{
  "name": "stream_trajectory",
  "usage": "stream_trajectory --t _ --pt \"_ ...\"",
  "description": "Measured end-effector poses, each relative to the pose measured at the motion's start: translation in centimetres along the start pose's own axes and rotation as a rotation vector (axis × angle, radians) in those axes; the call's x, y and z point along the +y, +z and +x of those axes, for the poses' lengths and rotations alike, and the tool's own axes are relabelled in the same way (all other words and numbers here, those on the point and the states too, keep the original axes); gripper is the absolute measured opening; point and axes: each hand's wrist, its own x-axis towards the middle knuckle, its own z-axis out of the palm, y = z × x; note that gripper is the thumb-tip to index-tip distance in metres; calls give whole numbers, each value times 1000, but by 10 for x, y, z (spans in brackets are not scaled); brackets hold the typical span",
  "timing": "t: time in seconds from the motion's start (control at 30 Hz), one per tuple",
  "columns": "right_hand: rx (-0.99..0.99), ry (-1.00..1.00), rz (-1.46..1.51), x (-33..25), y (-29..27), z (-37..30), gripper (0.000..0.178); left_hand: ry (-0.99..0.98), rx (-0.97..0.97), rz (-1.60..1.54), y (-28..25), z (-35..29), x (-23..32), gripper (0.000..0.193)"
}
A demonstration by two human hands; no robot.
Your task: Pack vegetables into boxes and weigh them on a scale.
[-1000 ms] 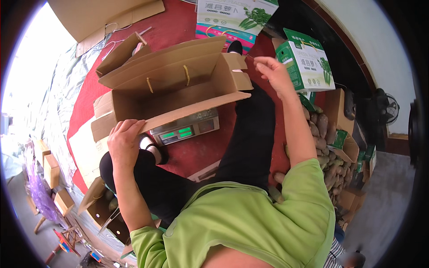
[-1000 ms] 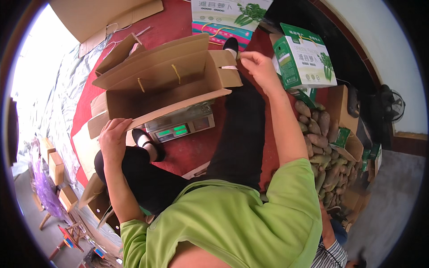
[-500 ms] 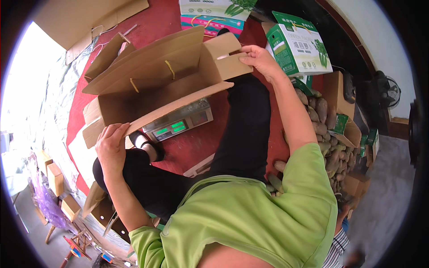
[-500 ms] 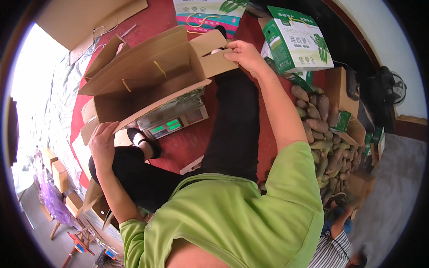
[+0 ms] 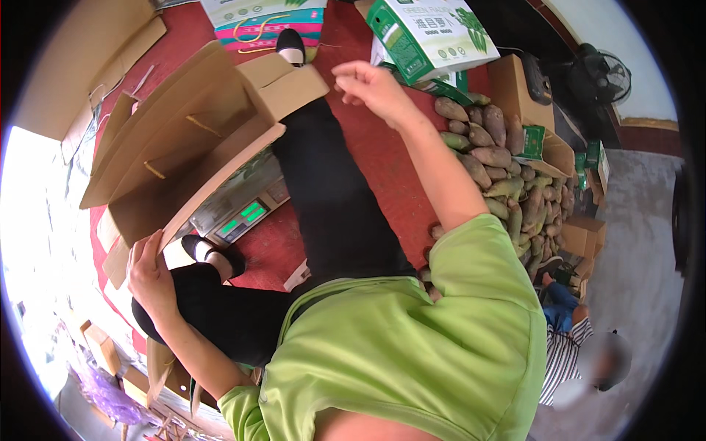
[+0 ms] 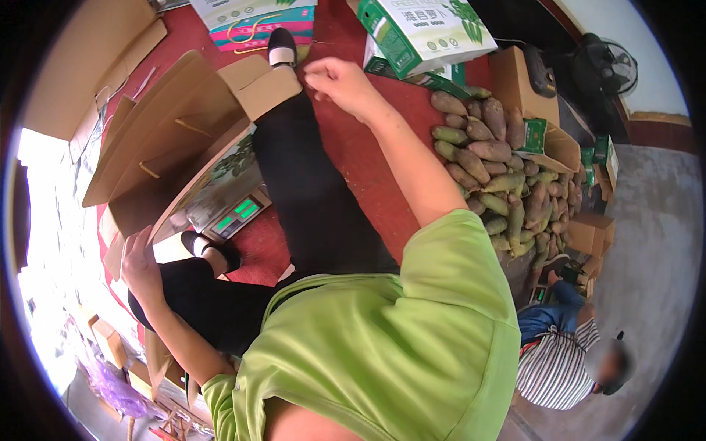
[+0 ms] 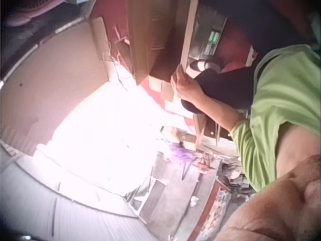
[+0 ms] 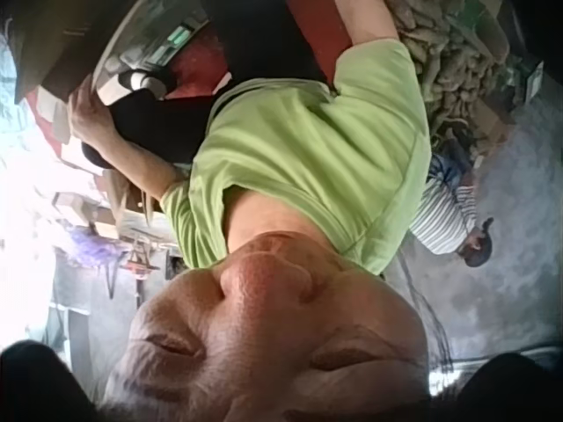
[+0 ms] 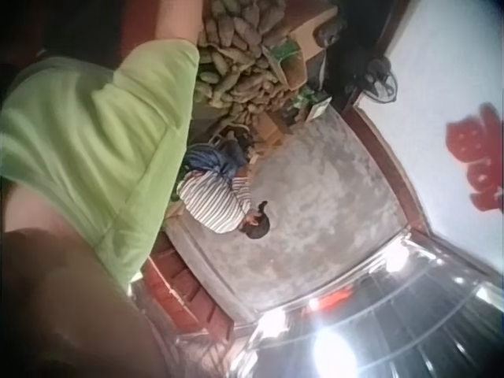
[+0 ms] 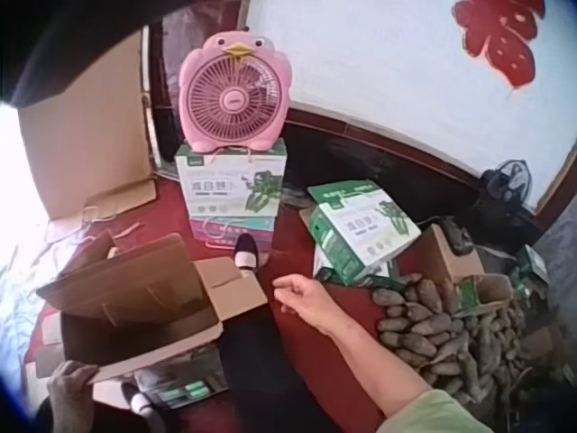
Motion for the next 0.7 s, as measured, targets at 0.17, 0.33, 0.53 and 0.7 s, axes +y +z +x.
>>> stream_trajectory --t 0.17,0.33,0.53,0.7 --pt "139 191 -546 183 -42 -53 32 59 16 -15 6 3 6 29" --pt "-3 545 -839 268 -53 -142 32 75 1 65 10 1 -3 32" --pt "-13 765 -1118 357 -141 -212 30 96 -14 -4 21 4 -10 39" --pt "284 779 -1066 329 -163 -199 40 149 -9 88 9 -2 -17 36"
